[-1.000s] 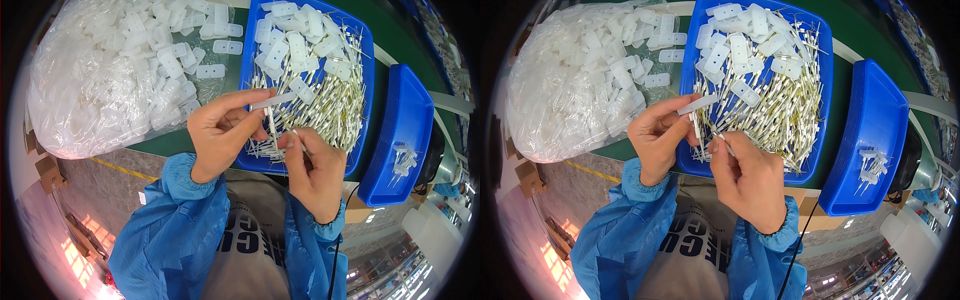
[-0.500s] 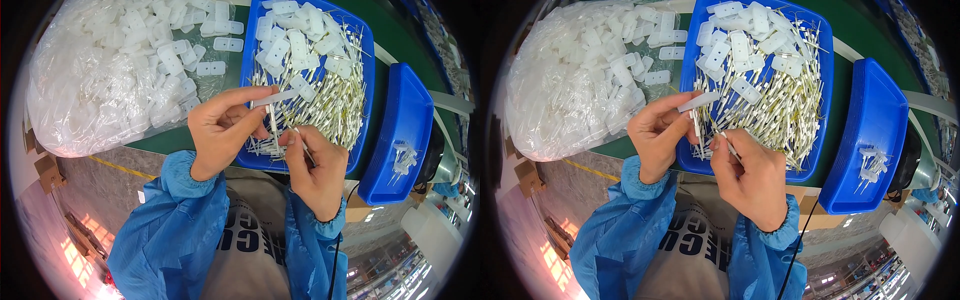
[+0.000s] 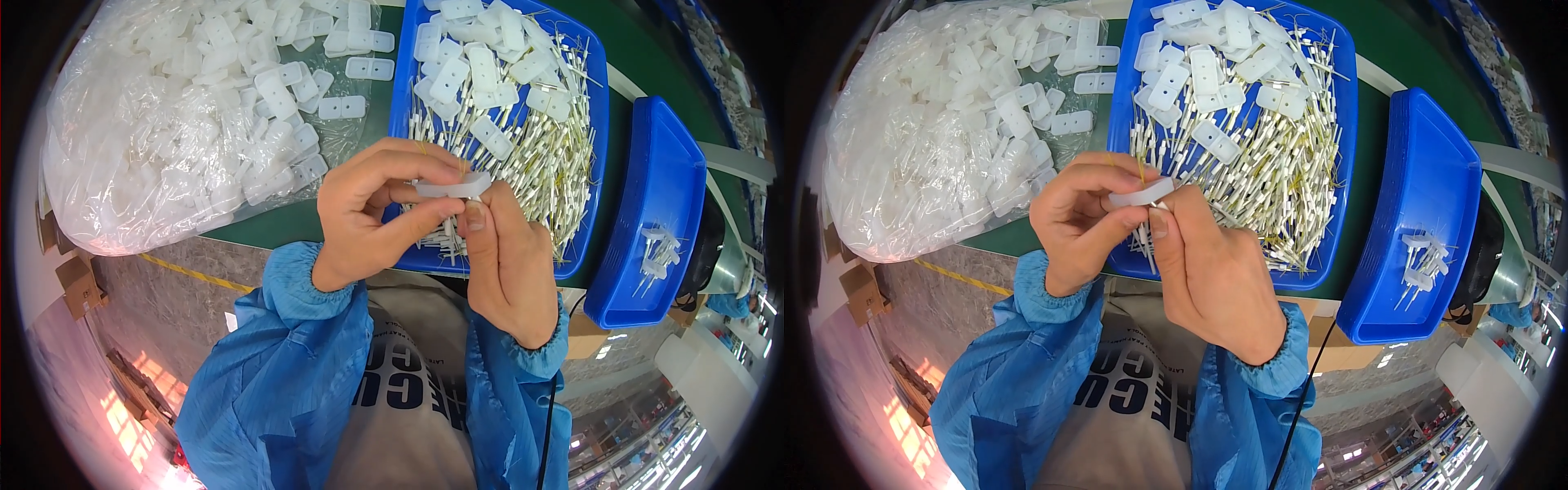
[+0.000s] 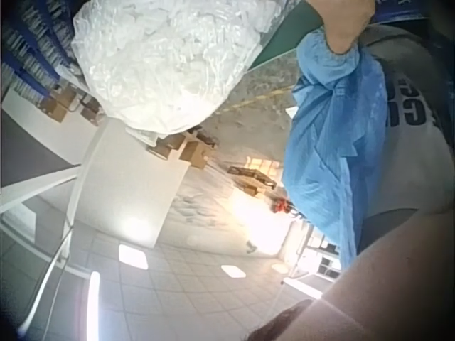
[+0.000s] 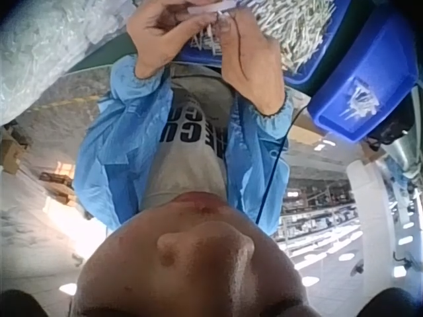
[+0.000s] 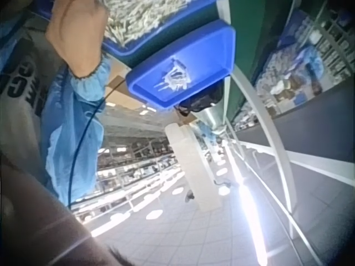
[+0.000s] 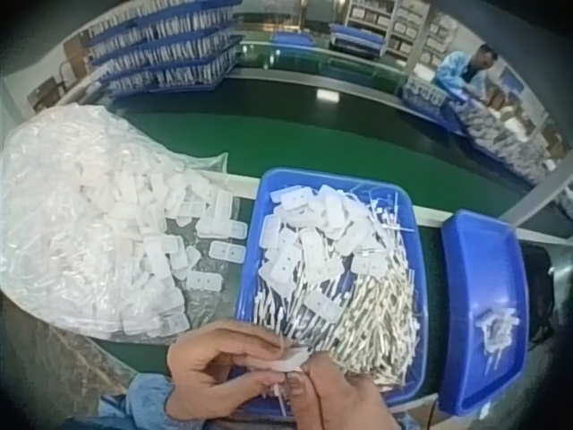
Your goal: The person inserts metal pins into small white plastic component housings by hand at a manufacturing workbench.
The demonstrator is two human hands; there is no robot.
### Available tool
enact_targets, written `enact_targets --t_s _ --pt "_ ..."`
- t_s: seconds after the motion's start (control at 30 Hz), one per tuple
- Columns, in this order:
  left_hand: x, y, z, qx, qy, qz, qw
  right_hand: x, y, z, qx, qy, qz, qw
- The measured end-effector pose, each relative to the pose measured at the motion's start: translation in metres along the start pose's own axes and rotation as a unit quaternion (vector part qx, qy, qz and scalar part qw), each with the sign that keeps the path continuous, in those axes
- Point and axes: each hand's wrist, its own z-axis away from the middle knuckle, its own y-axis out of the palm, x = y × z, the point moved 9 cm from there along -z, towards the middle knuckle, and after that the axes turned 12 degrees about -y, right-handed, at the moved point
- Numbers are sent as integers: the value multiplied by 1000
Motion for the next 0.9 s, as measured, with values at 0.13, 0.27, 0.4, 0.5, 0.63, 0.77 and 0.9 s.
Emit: enact_targets --t_s 0.13,0.27,0.4,0.5,0.63,0.77,0.9 --pt "-2 -3 -4 -2 32 -25 999 -2 -3 -1 4 2 -48 999" --pt "-3 -3 -2 -14 52 -19 998 -5 -2 3 22 29 -66 997" --pt "-6 -2 -2 -3 50 -14 999 3 -5 2 -12 -21 -45 999" --pt "-5 -6 0 6 47 -15 999 5 -6 0 -11 -49 -17 999" --pt "1 -6 3 7 -14 4 1000 3 -4 1 29 -65 -39 997" --pt "-13 -4 -1 24 55 -56 997 -2 1 5 65 44 -145 986" --pt "-31 0 -1 48 123 -132 982 5 -2 7 31 -10 -86 996"
